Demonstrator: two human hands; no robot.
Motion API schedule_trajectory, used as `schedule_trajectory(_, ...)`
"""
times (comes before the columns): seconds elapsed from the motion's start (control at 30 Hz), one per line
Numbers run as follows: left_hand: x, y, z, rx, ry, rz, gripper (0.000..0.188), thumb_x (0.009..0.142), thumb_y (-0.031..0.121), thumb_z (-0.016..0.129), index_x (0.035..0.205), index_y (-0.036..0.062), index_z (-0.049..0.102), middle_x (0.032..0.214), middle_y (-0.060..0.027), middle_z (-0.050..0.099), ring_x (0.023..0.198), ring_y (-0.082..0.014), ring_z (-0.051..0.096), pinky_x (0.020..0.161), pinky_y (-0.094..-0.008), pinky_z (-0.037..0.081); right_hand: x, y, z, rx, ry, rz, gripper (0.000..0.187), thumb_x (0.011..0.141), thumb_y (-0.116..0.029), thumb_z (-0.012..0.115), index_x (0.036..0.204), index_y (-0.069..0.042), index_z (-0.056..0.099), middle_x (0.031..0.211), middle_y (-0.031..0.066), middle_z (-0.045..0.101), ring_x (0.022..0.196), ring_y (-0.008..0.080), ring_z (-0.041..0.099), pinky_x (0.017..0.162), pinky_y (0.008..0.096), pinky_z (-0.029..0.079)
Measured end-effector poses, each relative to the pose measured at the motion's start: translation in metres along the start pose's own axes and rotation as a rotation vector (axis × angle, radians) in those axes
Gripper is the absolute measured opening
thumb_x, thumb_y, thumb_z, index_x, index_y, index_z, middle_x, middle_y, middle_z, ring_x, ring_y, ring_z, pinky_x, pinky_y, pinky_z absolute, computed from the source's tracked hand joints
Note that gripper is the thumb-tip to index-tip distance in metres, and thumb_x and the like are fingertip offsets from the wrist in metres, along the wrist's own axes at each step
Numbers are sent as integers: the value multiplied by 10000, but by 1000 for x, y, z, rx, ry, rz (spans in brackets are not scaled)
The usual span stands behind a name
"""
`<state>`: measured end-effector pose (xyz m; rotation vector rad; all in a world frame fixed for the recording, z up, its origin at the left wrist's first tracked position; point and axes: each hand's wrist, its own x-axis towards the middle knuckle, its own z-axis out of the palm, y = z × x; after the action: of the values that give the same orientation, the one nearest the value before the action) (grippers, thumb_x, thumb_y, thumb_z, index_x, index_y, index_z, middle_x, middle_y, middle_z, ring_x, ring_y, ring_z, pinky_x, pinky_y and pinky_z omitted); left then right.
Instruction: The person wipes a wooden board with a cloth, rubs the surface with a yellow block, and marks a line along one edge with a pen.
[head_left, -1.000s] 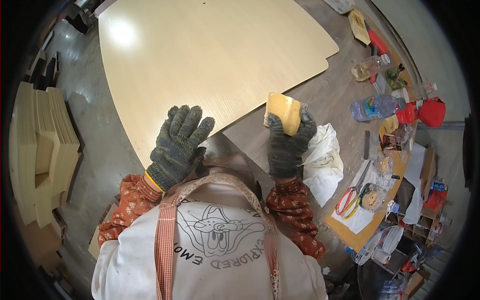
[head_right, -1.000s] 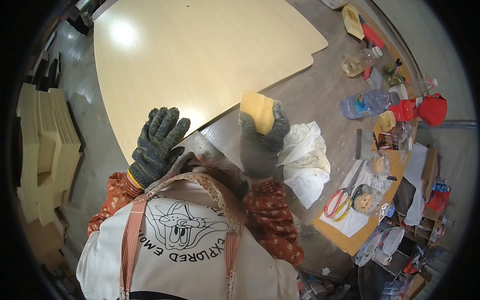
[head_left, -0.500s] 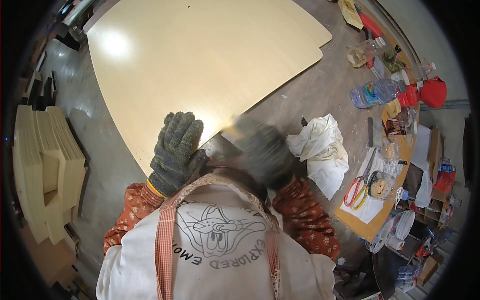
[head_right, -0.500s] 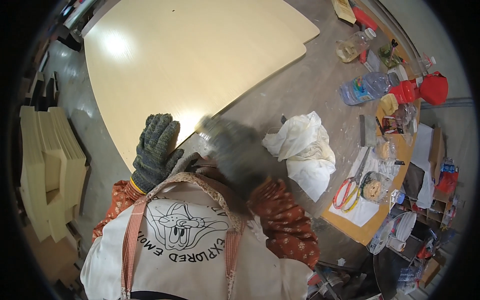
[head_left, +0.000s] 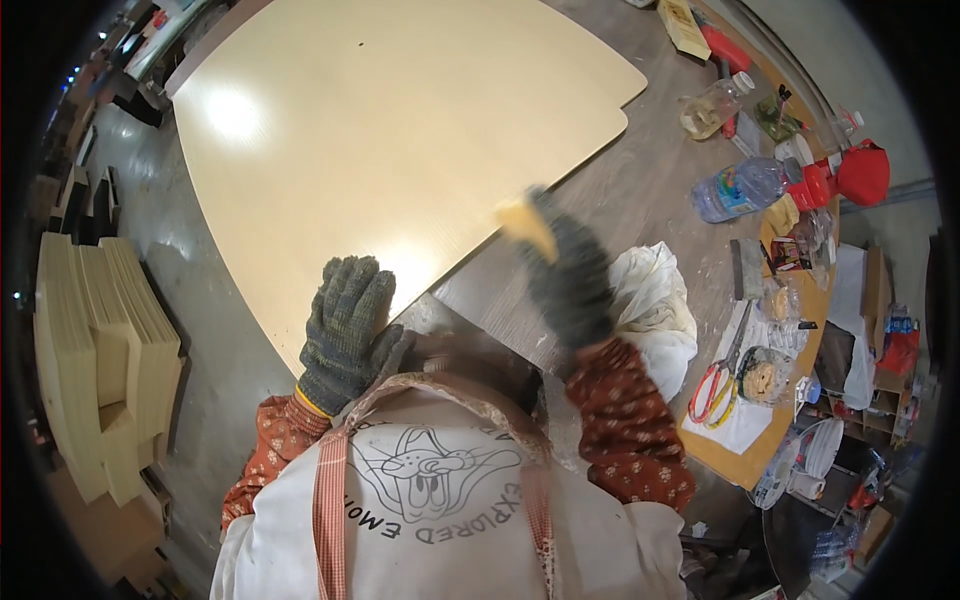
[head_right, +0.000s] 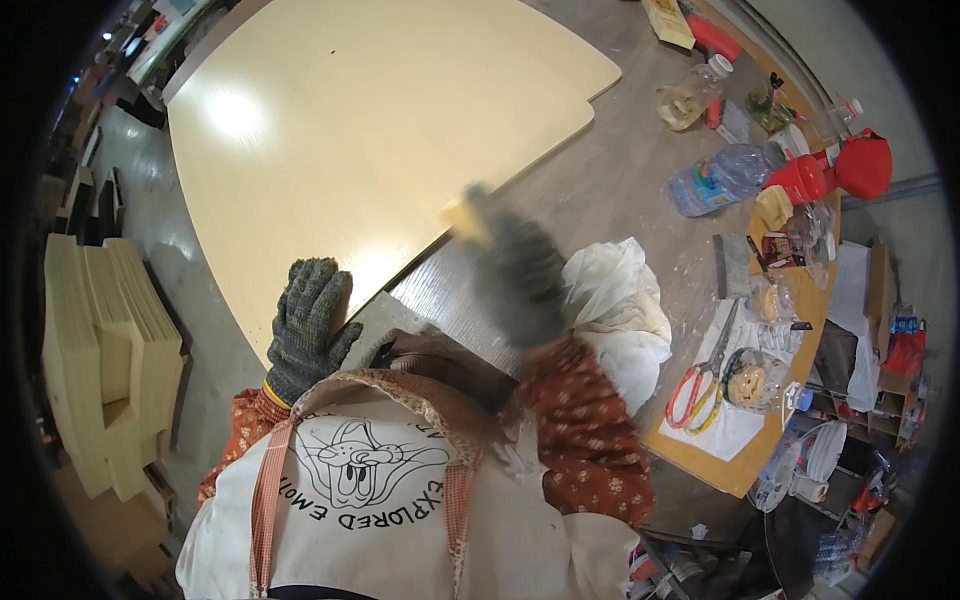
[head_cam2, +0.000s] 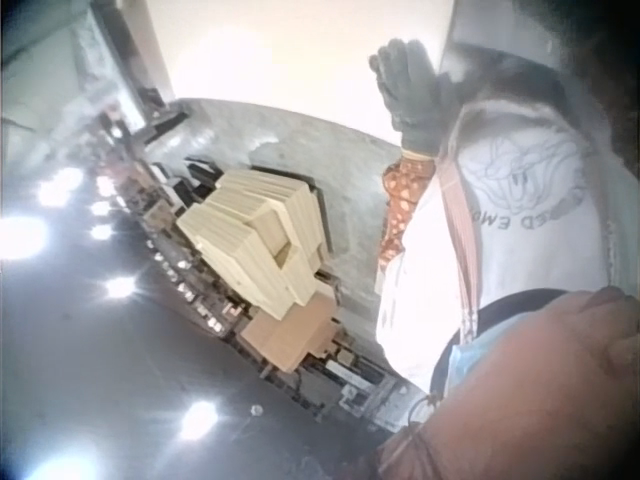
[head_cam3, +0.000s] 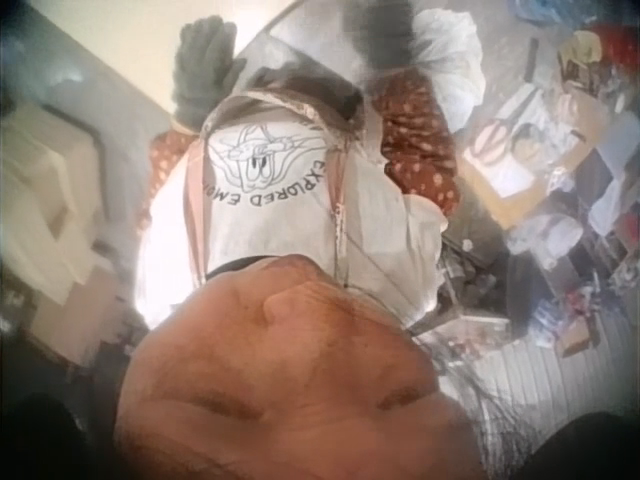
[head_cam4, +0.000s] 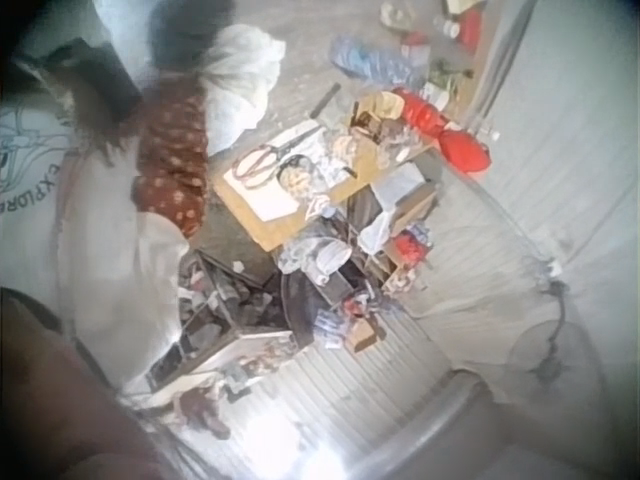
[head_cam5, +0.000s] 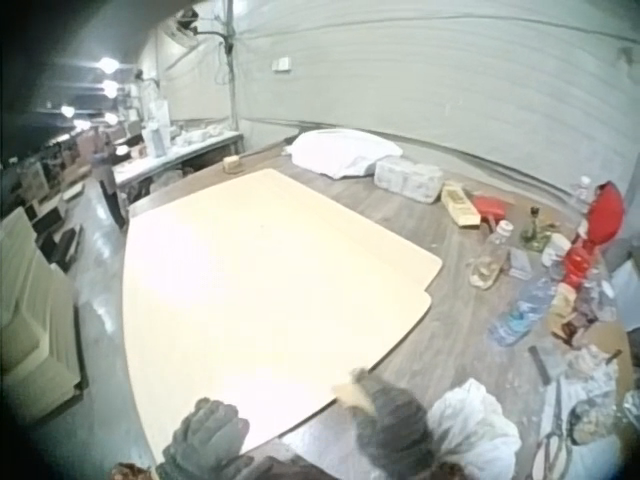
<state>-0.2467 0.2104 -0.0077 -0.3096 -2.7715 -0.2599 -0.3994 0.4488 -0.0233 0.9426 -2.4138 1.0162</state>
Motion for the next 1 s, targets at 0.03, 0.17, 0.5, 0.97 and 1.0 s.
schedule_trajectory(0.03,1,0,1,-1,11,5,550,763,211,685,1255,21,528,1299,-211,491,1222,-384,453,1056,-505,317,5,29,4,-74,209,-36,433,858,-145,616,1261,-51,488,1129,118,630,924,261,638,786,321,517)
schedule_trajectory(0.17,3,1,1,11,18,11,549,753,210,690,1245,19,537,1282,-211,505,1213,-383,462,1047,-508,329,46,92,-21,157,323,321,495,821,-173,657,1278,-64,502,1156,144,610,987,296,617,866,353,489)
schedule_trajectory(0.5,8,6,1,38,-2,-18,554,726,210,709,1227,28,556,1263,-200,518,1197,-369,478,1050,-498,334,7,13,-16,239,-111,172,497,863,-213,615,1307,-57,454,1198,188,568,1057,344,582,925,411,461)
schedule_trajectory(0.97,10,3,-15,-67,-21,-8,397,818,143,617,1176,-21,567,1230,-219,545,1189,-394,483,1037,-495,344,68,111,-30,308,318,538,560,781,-40,680,1302,-102,484,1203,127,583,1041,215,592,893,335,477)
schedule_trajectory(1.0,15,6,-14,-88,25,53,354,824,87,604,1162,-13,580,1229,-209,549,1194,-387,482,1040,-484,345,59,106,-25,340,279,454,543,790,-39,671,1298,-74,481,1202,139,582,1045,221,593,896,332,475)
